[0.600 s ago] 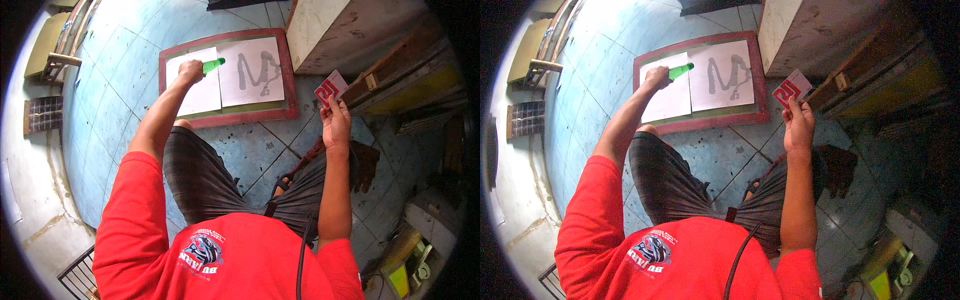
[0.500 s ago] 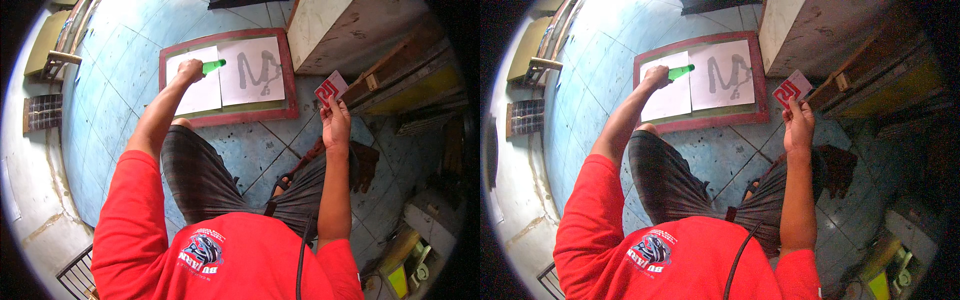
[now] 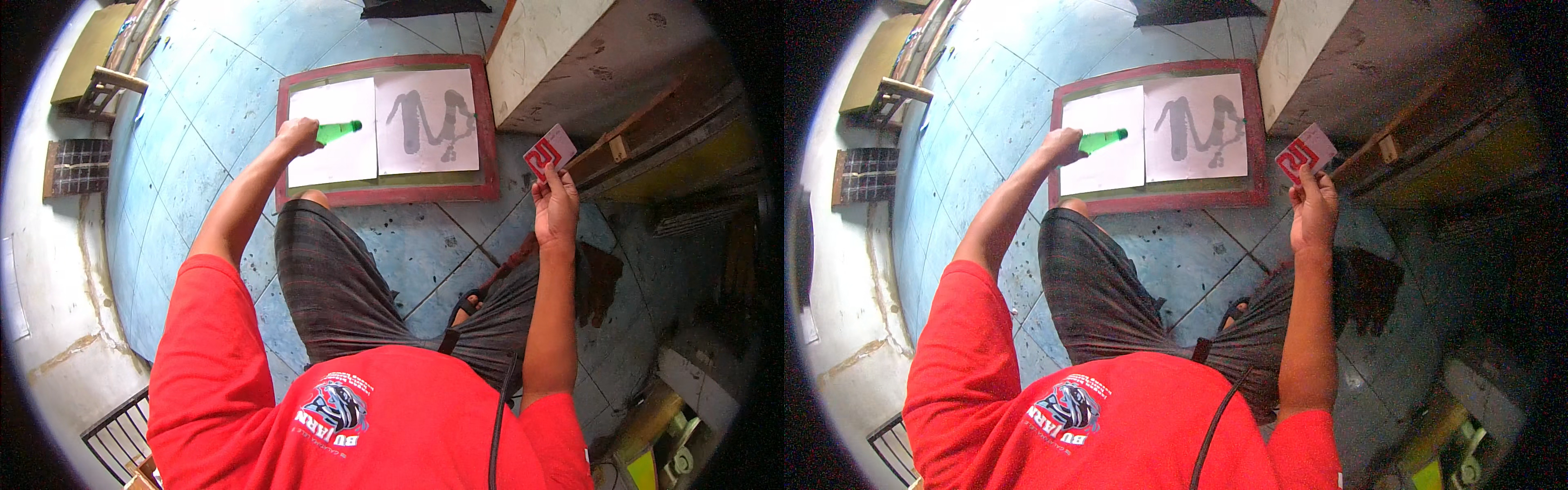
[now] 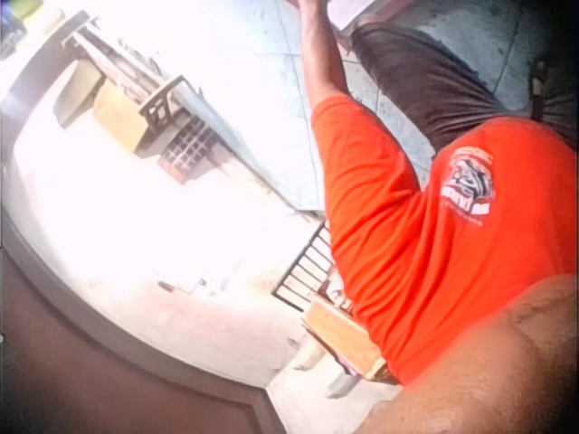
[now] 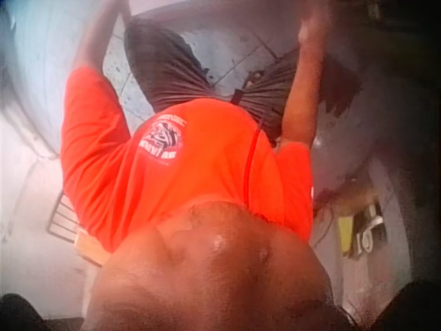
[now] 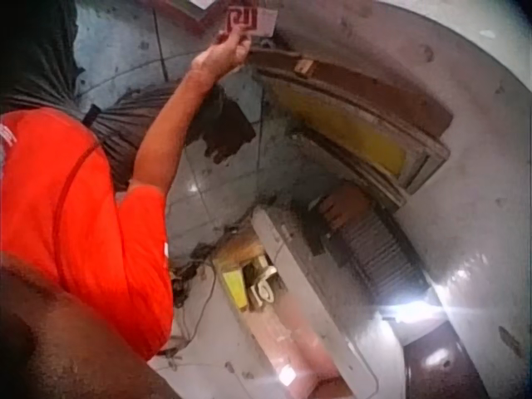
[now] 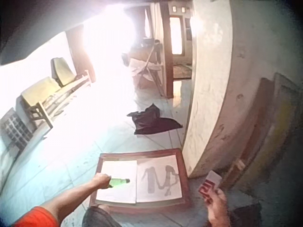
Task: The person applies a liquid from a bottle onto a screen frame, plugs in an electrical cord, moves containers and a board, wipes a glass surface with a cloth, and positions the screen frame onto the glass station.
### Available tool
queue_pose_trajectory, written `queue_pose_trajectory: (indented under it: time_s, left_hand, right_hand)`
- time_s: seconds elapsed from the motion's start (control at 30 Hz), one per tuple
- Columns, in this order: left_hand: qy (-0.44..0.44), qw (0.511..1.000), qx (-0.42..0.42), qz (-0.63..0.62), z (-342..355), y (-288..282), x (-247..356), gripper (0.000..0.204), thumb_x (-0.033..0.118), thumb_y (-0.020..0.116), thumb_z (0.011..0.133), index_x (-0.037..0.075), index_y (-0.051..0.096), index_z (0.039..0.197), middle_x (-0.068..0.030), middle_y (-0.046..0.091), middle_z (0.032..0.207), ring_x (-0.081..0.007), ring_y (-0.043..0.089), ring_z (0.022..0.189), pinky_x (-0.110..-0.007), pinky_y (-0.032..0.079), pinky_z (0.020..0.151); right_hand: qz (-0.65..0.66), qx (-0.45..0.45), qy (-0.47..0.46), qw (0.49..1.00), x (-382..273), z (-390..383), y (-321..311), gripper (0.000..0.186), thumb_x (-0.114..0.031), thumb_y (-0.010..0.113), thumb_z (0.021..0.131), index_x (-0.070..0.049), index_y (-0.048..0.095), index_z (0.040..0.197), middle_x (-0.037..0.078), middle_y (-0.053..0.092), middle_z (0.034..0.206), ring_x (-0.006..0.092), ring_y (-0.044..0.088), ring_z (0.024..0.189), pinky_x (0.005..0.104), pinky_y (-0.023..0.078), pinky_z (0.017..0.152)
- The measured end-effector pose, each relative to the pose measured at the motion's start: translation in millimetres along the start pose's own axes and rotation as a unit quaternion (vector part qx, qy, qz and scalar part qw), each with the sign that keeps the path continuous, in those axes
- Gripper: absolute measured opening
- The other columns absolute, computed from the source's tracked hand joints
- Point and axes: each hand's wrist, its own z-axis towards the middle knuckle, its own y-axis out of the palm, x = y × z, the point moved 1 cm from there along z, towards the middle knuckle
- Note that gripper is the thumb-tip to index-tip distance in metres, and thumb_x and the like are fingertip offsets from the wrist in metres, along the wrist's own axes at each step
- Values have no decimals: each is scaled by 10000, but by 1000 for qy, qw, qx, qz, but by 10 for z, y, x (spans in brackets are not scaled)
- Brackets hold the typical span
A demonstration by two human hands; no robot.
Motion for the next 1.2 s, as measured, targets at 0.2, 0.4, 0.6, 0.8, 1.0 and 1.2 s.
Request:
queue_pose_trajectory:
  time_s: [0.2,0.4,0.6,0.8,1.0,1.2]
  left_hand:
    - [-106,991,41,-64,4,26,-359,355,341,665,712,13,629,842,-178,640,841,-311,630,802,-409,508,674]
    - [-15,998,-51,33,-92,177,-386,356,364,667,697,42,648,847,-161,643,848,-303,632,800,-399,514,687]
    - [-50,998,-16,19,-118,318,-646,270,311,654,711,58,668,806,-150,652,826,-290,642,791,-388,521,666]
    - [-105,994,10,-16,-148,257,-775,270,287,631,717,39,660,820,-169,644,853,-300,635,811,-402,515,689]
    - [-15,996,-82,40,-491,604,-846,339,353,591,725,27,653,793,-181,641,821,-321,634,780,-406,517,674]
    - [-154,986,54,-19,-258,524,-1138,310,311,614,725,8,651,777,-183,643,793,-323,639,750,-418,519,654]
  right_hand:
    - [-13,-2,-1,1000,28,-23,74,92,-197,633,819,-144,559,832,-59,565,791,34,474,657,178,395,612]
    - [-30,-6,-1,1000,49,-28,96,94,-205,632,821,-146,559,829,-64,557,773,29,467,652,181,393,611]
    - [-40,-7,2,999,89,-23,124,98,-205,628,826,-138,559,846,-62,544,765,29,461,657,180,388,615]
    - [-42,-6,8,999,129,-22,106,102,-181,607,843,-123,563,915,-35,544,779,61,482,677,210,417,641]
    - [-52,-16,-5,999,115,-58,154,98,-186,613,837,-123,555,884,-45,550,783,43,478,670,193,401,627]
    - [-56,-10,3,998,203,-47,208,89,-181,610,839,-125,556,881,-45,549,772,44,482,660,198,402,633]
